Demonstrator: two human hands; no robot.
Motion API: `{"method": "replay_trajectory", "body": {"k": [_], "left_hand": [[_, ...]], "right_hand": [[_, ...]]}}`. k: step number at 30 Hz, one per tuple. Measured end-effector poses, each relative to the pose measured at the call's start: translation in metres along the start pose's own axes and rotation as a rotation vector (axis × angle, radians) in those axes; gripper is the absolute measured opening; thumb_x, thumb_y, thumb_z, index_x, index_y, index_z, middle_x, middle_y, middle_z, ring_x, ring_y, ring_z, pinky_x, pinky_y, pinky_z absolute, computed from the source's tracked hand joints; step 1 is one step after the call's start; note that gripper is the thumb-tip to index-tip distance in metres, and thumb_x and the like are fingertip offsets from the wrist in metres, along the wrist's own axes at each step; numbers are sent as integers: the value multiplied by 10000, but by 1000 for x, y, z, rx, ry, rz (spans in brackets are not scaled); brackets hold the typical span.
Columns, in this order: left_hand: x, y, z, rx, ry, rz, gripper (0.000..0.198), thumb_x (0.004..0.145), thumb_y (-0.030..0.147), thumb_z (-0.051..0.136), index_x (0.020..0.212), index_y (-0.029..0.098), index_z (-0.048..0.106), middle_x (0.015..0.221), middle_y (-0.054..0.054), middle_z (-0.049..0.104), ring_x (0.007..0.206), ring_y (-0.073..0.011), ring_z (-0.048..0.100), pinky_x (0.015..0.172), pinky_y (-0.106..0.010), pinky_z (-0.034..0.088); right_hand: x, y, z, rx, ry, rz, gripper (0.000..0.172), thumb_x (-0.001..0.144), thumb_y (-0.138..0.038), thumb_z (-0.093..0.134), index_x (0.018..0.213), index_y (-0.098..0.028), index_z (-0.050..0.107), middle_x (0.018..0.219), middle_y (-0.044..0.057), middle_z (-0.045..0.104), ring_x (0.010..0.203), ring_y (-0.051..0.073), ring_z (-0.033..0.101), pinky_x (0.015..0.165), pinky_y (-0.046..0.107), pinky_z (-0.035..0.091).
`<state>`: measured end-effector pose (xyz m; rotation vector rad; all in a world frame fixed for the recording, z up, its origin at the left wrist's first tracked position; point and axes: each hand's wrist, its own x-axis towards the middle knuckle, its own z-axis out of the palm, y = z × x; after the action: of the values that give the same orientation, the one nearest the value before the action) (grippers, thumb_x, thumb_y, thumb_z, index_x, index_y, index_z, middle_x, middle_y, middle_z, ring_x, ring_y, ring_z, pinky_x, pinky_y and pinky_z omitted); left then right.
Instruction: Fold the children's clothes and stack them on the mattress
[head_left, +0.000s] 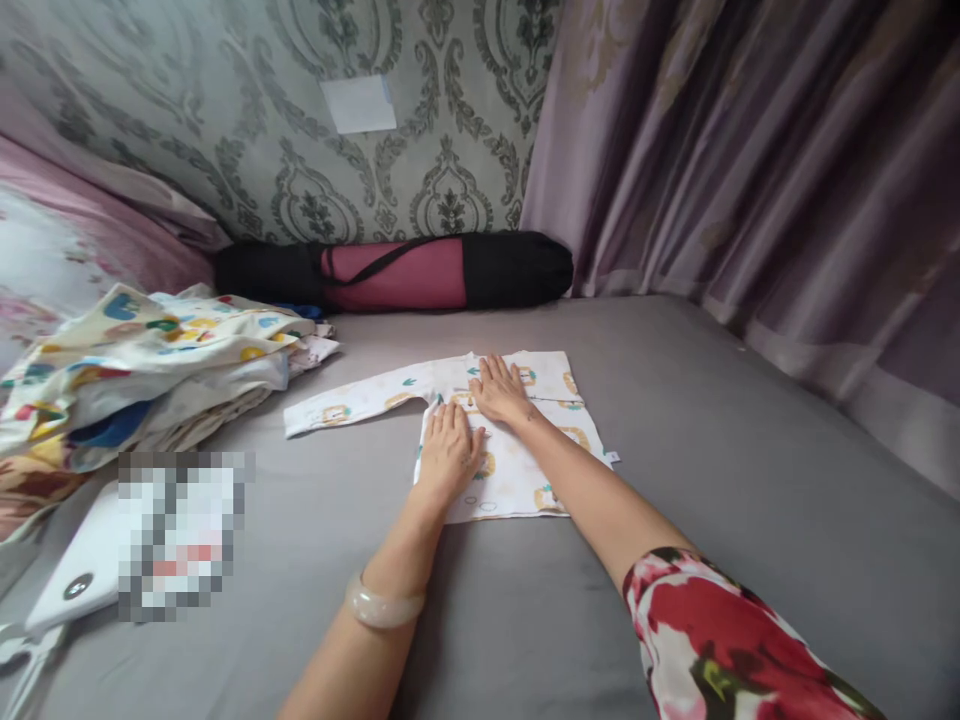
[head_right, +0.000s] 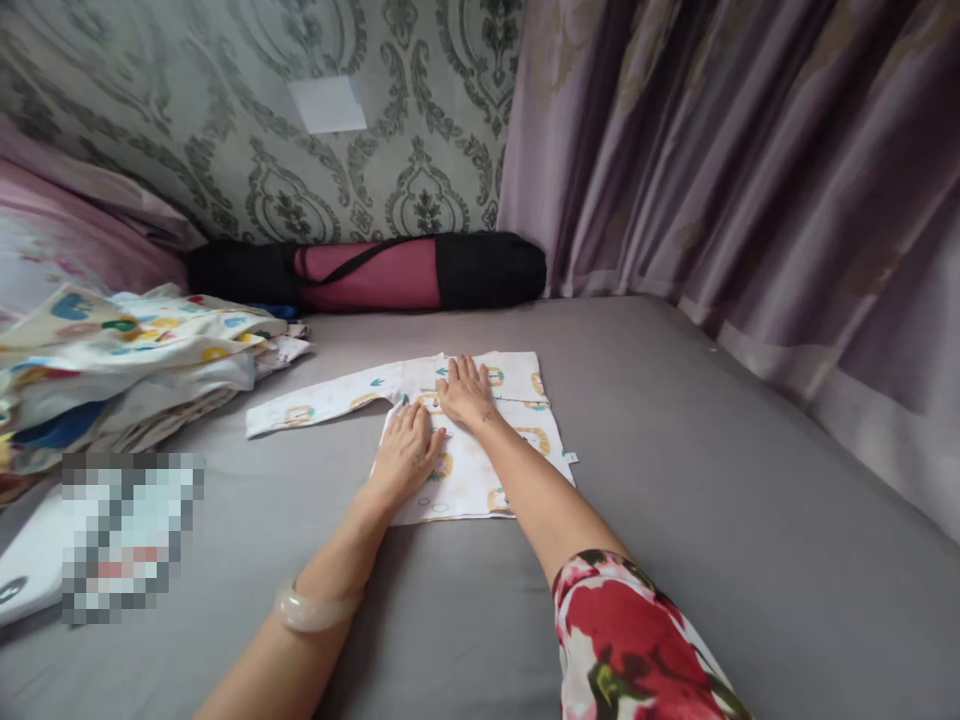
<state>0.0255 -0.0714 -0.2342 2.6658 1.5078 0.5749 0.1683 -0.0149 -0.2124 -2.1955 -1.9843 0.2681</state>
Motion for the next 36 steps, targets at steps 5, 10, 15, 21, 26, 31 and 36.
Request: {"method": "replay_trajectory", "body": {"k": [5,10,15,21,26,31,36], "left_hand": [[2,-4,-4,-67,124,50,315,916,222,412,1174,90,536,1260,-201,590,1213,-301,532,1045,-482,414],[5,-6,-15,-235,141,-14,260,843,75,414,1030,167,570,1024,-112,649,1008,-235,603,893,-391,496],[7,-6,-24,-310,90,-206,203,859,96,429,908,173,609,887,-75,653,895,-212,610,808,-327,482],[10,-5,-29,-379,86,-298,214,854,97,446,886,179,642,895,-66,679,871,-192,617,801,-297,459],[13,-10,-32,-324,119,-393,218,847,99,455,912,163,652,901,-80,668,903,-205,604,840,-306,453],[13,-15,-34,-208,95,-356,227,856,112,447,940,168,650,967,-97,658,978,-239,569,883,-353,445],[13,-9,-34,-131,-26,-225,283,841,123,465,1080,138,615,1098,-141,644,1076,-292,552,916,-425,442]], "right_hand": [[2,-3,-6,-9,-42,24,628,983,-359,212,1520,-33,220,1604,147,162,1477,258,101,1180,471,53],[6,-23,-12,-20,-24,-85,610,973,-312,250,1519,-39,232,1613,124,132,1484,230,64,1187,427,34],[14,-36,-3,7,-56,-159,609,973,-306,217,1513,-26,239,1604,120,180,1479,221,105,1188,405,55],[16,-33,7,6,-23,-171,614,970,-311,210,1511,-23,242,1601,124,189,1479,224,104,1189,410,56],[17,-34,2,-28,-63,-163,611,982,-315,196,1515,-16,217,1606,129,168,1479,232,102,1190,426,68],[30,-49,-26,-148,-165,-167,506,938,-234,343,1392,-41,455,1494,190,407,1394,300,335,1113,454,278],[34,-106,-54,-152,-109,-337,401,907,-133,354,1223,-113,601,1323,183,573,1243,289,509,1025,417,374]]}}
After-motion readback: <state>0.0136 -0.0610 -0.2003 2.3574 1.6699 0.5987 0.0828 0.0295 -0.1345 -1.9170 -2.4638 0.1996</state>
